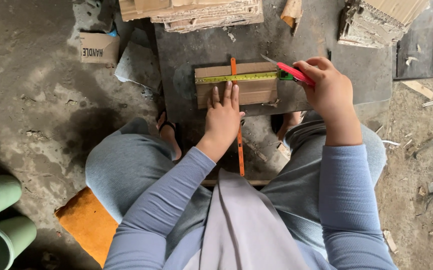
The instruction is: Measuring and cutting cardboard pieces using a utility knife and tape measure
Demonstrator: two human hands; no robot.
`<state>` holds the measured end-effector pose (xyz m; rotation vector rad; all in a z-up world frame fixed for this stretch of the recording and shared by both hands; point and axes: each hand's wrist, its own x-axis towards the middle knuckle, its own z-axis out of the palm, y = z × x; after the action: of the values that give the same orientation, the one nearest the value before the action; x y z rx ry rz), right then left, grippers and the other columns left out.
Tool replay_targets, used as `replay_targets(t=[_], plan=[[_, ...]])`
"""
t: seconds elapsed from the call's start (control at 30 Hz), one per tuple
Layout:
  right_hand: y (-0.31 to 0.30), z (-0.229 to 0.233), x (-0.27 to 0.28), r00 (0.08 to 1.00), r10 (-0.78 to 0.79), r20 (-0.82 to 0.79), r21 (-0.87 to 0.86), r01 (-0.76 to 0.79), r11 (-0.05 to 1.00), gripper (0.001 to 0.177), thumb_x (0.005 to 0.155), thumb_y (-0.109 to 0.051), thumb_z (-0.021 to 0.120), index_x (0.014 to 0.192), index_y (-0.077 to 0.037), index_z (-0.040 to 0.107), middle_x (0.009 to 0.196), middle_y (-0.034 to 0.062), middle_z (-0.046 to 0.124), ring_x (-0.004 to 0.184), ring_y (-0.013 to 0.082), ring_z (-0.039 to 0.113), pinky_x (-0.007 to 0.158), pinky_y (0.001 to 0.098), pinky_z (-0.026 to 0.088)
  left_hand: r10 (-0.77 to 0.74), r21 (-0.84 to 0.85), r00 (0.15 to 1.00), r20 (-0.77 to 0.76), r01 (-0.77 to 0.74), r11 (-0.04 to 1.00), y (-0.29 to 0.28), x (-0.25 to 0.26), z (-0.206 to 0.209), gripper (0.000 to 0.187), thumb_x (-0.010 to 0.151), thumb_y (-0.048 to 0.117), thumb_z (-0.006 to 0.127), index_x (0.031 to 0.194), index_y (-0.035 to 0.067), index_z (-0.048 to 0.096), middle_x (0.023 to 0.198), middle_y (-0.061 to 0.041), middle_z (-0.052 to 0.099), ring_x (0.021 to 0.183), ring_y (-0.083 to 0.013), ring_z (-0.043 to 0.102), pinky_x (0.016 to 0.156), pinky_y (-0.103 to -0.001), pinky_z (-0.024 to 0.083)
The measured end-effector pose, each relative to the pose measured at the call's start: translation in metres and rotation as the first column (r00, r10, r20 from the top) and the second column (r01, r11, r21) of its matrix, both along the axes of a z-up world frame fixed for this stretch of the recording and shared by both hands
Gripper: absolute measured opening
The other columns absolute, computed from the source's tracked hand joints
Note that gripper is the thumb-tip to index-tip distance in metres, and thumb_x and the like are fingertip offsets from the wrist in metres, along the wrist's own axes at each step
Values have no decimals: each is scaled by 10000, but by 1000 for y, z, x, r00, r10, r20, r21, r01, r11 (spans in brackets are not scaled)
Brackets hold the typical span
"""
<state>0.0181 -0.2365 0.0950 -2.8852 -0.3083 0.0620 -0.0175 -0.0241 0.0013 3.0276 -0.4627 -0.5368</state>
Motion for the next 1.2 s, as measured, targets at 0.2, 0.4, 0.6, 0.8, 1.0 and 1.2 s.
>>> replay_targets(t=[0.2,0.4,0.6,0.8,1.0,1.2], plan=[[-1,-2,1,1000,3,21,-11,-3,1000,350,813,-179,622,1157,-204,565,1050,24,531,755,346,611,576,440,496,-58,-45,995,83,62,997,11,1,19,676,856,434,449,1360,50,213,1398,-166,217,1186,-439,340,901,-487,376],[0,0,1,999,17,29,-7,-17,1000,352,806,-164,644,1153,-178,584,1046,46,543,759,341,616,582,422,496,-59,-270,961,270,134,954,32,4,30,364,869,184,506,1217,83,465,1274,-168,414,1057,-419,474,589,-317,548],[2,3,2,1000,21,21,-8,-21,1000,359,804,-155,638,1158,-166,581,1046,64,541,761,360,610,592,440,495,-311,-236,826,471,458,857,41,4,24,337,821,71,532,1153,129,536,1255,-96,461,1181,-292,392,996,-494,236],[4,6,3,1000,24,6,-20,-24,1000,361,816,-148,644,1171,-161,581,1048,73,545,780,355,613,612,430,494,-295,-273,762,577,520,809,35,-2,2,446,776,78,588,1194,208,507,1286,-60,427,1179,-271,414,1008,-428,290],[3,3,3,1000,22,5,-8,-22,1000,366,809,-136,637,1167,-169,572,1048,66,538,770,366,606,606,450,488,-268,-267,705,657,550,792,32,-1,-22,407,804,203,595,1198,243,502,1284,-95,427,1195,-297,386,1004,-438,290],[4,6,3,1000,22,-1,12,-22,1000,375,801,-130,639,1166,-172,567,1042,68,539,783,375,601,601,466,486,-257,-318,725,639,553,770,34,-3,-30,408,806,246,595,1202,221,503,1297,-110,411,1206,-299,371,1012,-428,290]])
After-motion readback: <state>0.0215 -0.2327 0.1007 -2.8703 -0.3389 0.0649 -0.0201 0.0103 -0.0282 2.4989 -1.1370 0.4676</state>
